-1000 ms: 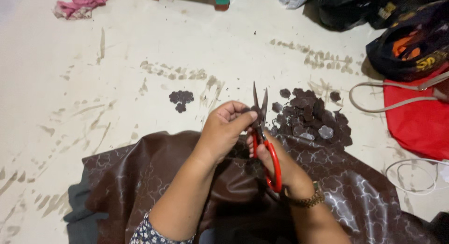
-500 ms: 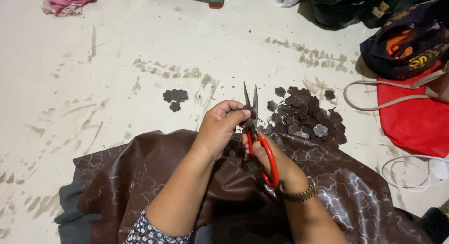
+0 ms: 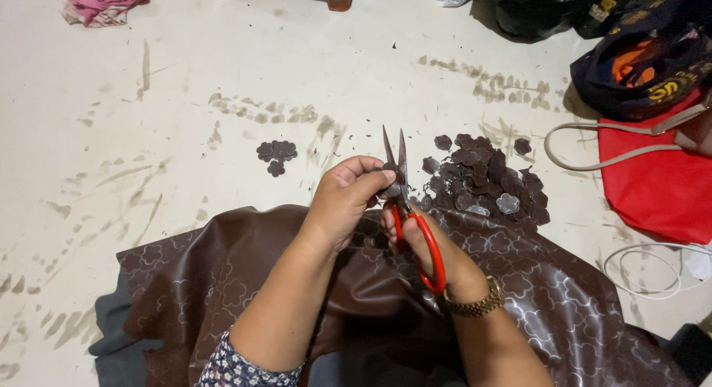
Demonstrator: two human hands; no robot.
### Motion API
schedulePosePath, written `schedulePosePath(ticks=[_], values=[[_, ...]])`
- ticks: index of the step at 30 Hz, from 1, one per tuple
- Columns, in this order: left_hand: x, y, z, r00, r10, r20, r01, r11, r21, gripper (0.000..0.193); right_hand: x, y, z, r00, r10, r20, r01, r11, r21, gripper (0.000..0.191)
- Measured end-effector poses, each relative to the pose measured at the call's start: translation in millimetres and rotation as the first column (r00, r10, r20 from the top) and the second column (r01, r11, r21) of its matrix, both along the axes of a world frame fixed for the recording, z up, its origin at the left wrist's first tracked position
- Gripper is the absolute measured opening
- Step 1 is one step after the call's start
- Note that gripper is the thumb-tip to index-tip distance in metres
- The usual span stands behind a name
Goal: The person sits on the floor and uses red-handled scissors to cut small flower-shaped pieces from a dark brown patterned fabric. The cut shapes are placed in a pile on the floor as the person continues cutting additional pieces.
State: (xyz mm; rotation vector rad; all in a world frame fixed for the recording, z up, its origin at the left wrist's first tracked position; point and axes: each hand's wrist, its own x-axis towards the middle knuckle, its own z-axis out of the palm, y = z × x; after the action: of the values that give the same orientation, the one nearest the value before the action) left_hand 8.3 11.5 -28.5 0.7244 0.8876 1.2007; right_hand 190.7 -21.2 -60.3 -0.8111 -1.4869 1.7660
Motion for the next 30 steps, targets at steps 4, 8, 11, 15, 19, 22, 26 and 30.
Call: schedulePosePath(ticks=[4,8,11,15,19,22,26,30], values=[[4.0,-0.8,3.3,0.999,0.034,0.004,-0.034,0.999,0.009,0.008,-6.7,-1.1,-2.5,0.997,-0.076,0.008,0.076,0.997,-0.004,0.063],[6.5,-3.0,6.3,0.999,0.047,-0.011,-0.047,0.998,-0.028,0.007,-11.5,-4.2,-1.8,0.987,-0.144,0.066,0.138,0.986,0.089,0.059],[5.9,-2.7,6.3,0.999,0.049,-0.01,-0.049,0.998,-0.028,0.007,-12.3,-4.7,1.4,0.984,-0.152,0.095,0.139,0.982,0.127,0.056],[0.8,0.9,3.6,0.998,0.039,-0.048,-0.038,0.999,0.032,0.009,-8.9,-3.3,6.4,0.987,-0.124,0.103,0.115,0.99,0.087,0.053],[-5.4,3.1,1.9,0.997,0.019,-0.069,-0.019,1.0,0.002,0.009,-3.9,-0.5,4.4,0.968,-0.135,0.21,0.089,0.973,0.215,0.052],[-8.6,5.4,0.7,0.996,0.028,-0.085,-0.028,1.0,0.002,0.01,-2.2,2.7,-5.5,0.948,-0.17,0.268,0.11,0.968,0.226,0.053],[-12.5,12.8,-12.8,0.994,0.035,-0.1,-0.038,0.999,-0.028,0.01,-1.6,19.7,-23.9,0.934,-0.23,0.275,0.207,0.972,0.113,0.054],[-18.3,25.1,-40.5,0.992,0.094,-0.079,-0.104,0.987,-0.127,0.013,6.4,37.2,-30.3,0.883,-0.362,0.299,0.36,0.931,0.065,0.052]])
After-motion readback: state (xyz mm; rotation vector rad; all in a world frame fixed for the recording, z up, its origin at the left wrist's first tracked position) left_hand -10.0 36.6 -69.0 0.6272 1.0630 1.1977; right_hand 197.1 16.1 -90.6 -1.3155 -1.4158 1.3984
